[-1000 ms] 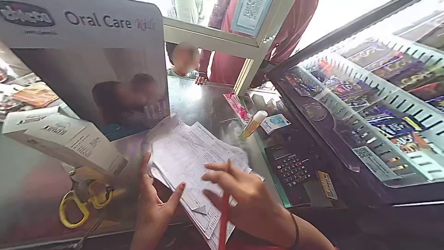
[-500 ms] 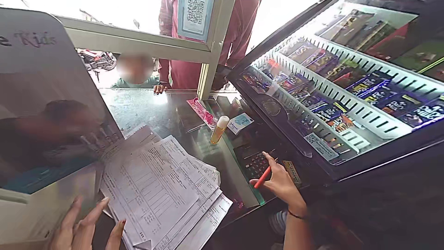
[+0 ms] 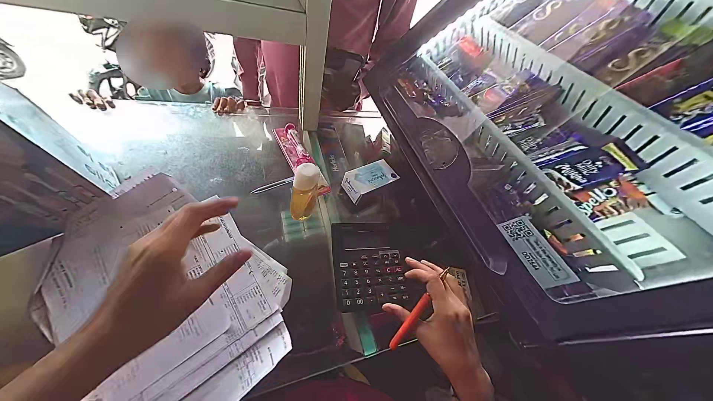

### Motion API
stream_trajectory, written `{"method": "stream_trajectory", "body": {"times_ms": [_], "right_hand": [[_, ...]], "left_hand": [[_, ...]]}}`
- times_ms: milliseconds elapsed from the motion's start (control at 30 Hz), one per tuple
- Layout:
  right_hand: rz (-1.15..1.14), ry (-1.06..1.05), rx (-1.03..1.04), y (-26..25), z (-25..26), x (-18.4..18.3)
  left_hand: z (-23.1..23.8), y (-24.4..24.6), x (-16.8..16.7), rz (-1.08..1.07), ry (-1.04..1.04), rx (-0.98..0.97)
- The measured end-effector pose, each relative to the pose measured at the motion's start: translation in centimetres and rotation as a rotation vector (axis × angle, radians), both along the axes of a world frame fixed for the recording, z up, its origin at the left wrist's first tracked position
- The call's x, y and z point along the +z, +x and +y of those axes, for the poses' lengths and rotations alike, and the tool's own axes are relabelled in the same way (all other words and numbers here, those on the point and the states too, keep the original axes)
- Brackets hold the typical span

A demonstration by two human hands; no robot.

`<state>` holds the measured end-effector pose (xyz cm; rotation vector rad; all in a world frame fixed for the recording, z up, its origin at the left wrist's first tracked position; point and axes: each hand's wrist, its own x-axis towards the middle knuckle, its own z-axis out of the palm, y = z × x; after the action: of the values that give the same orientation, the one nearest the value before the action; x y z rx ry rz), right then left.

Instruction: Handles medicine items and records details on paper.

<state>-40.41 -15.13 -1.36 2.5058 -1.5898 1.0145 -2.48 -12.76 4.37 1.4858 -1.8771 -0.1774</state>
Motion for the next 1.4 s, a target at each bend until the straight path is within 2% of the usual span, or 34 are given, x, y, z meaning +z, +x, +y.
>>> {"method": "stream_trajectory", "body": {"times_ms": [167, 300, 467, 600, 767, 867, 933, 1033, 1167, 1333, 1400], "right_hand": [[-0.001, -0.051, 0.061, -1.4, -1.4, -0.3], [0.008, -0.094, 0.133, -1.5, -2.2, -0.9], [-0.002, -0.078, 0.147, -1.0, -2.3, -1.0], [-0.007, -0.070, 0.143, -1.1, -2.3, -1.1], [0.020, -0.044, 0.136, -1.0, -2.3, 0.0], [-0.177, -0.048, 0.228, 0.4, -1.9, 1.0], [-0.334, -0.015, 0.375, 2.3, -1.6, 1.6], [-0.455, 0.004, 0.529, 5.7, -0.6, 2.1], [-0.335, -0.242, 0.504, 8.4, 0.6, 2.5], [-0.228, -0.372, 0.545, 8.0, 1.0, 2.5], [-0.225, -0.389, 0.563, 7.6, 1.3, 2.5]], "left_hand": [[-6.9, -4.9, -0.5, 0.250, 0.126, 0.025], [-9.5, -6.0, -0.9, 0.353, 0.176, 0.029], [-11.0, -6.3, -1.9, 0.608, 0.243, -0.095], [-10.7, -6.8, -2.3, 0.833, 0.236, -0.052], [-9.1, -7.2, -0.7, 1.055, 0.372, -0.008], [-7.5, -8.5, 0.8, 1.185, 0.431, -0.038], [-6.2, -9.8, 1.6, 1.382, 0.516, -0.055], [-4.1, -11.6, 1.6, 1.641, 0.664, -0.278], [-2.4, -13.2, -0.7, 1.943, 0.669, -0.561], [-2.9, -13.3, -1.4, 1.863, 0.629, -0.610], [-3.0, -13.3, -1.6, 1.848, 0.619, -0.693]]}}
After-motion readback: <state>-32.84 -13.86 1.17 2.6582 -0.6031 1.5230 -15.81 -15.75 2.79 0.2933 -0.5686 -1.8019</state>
